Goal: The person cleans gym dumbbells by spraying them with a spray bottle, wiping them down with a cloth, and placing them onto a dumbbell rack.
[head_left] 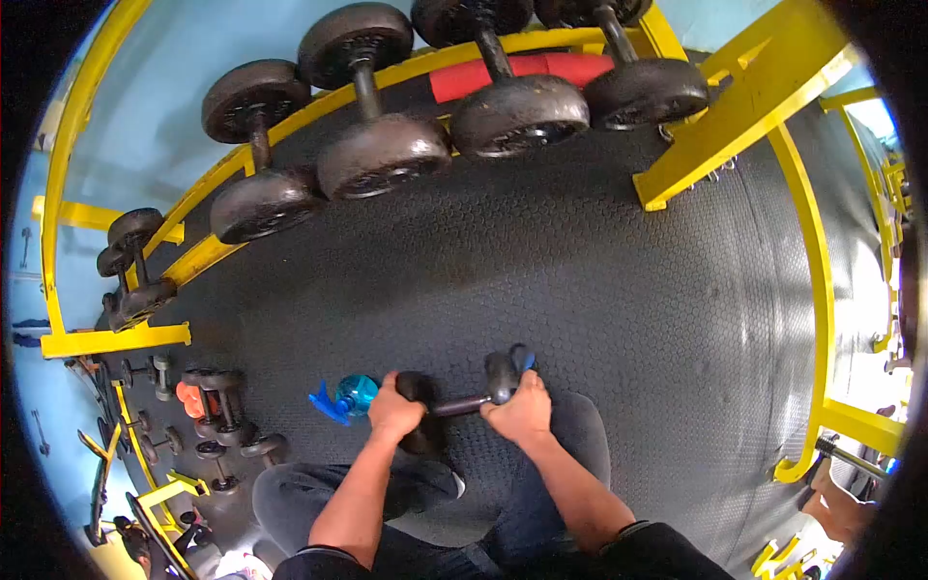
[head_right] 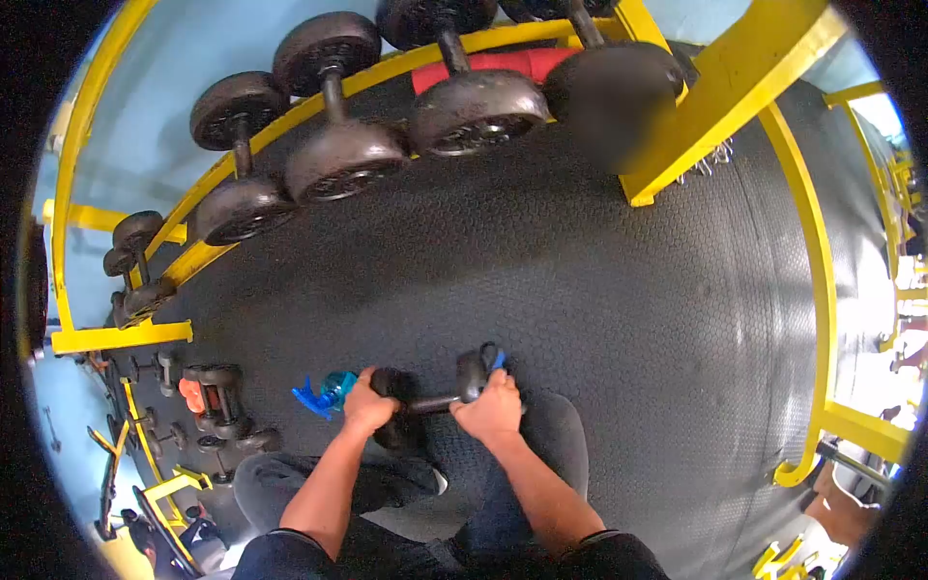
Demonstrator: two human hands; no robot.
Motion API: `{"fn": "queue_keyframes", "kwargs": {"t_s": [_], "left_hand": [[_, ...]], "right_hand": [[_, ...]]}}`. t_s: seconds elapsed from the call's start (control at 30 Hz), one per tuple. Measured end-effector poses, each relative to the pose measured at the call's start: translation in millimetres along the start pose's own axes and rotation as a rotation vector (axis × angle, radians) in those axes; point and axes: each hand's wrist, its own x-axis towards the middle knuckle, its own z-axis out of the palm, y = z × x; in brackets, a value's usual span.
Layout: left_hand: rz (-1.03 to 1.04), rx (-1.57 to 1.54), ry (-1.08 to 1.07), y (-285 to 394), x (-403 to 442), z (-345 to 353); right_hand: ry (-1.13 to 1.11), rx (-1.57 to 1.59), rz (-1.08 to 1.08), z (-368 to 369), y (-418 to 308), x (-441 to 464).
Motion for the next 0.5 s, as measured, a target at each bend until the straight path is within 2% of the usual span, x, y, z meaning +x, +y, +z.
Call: {"fn": "queue_keyframes", "kwargs": {"t_s": [0.07, 0.17, 0.23, 0.3, 0.33, 0.4, 0.5], "left_hand": [[0.066, 0.043, -0.007, 28, -14, -8], [0.198, -0.073, 0.062, 59, -17, -6], [0.25, -0.222, 0.075, 70, -10, 1], [0.318, -0.437, 0.041, 75, 0, 16], [0.325, -0.438, 0.037, 71, 8, 35], [0.363, -0.83, 0.011, 70, 21, 73], [0.35, -0.982, -0.013, 57, 18, 89]], "right_hand": [[0.138, 0.061, -0.007, -12, 9, 0], [0.397, 0.034, -0.083, -35, 14, -1], [0.492, 0.037, -0.119, -59, 3, -4], [0.619, -0.111, -0.182, -78, -11, -4], [0.643, -0.166, -0.265, -82, -13, -3], [0.66, -0.272, -0.412, -91, -14, 0], [0.602, -0.36, -0.537, -88, -18, -4]]}}
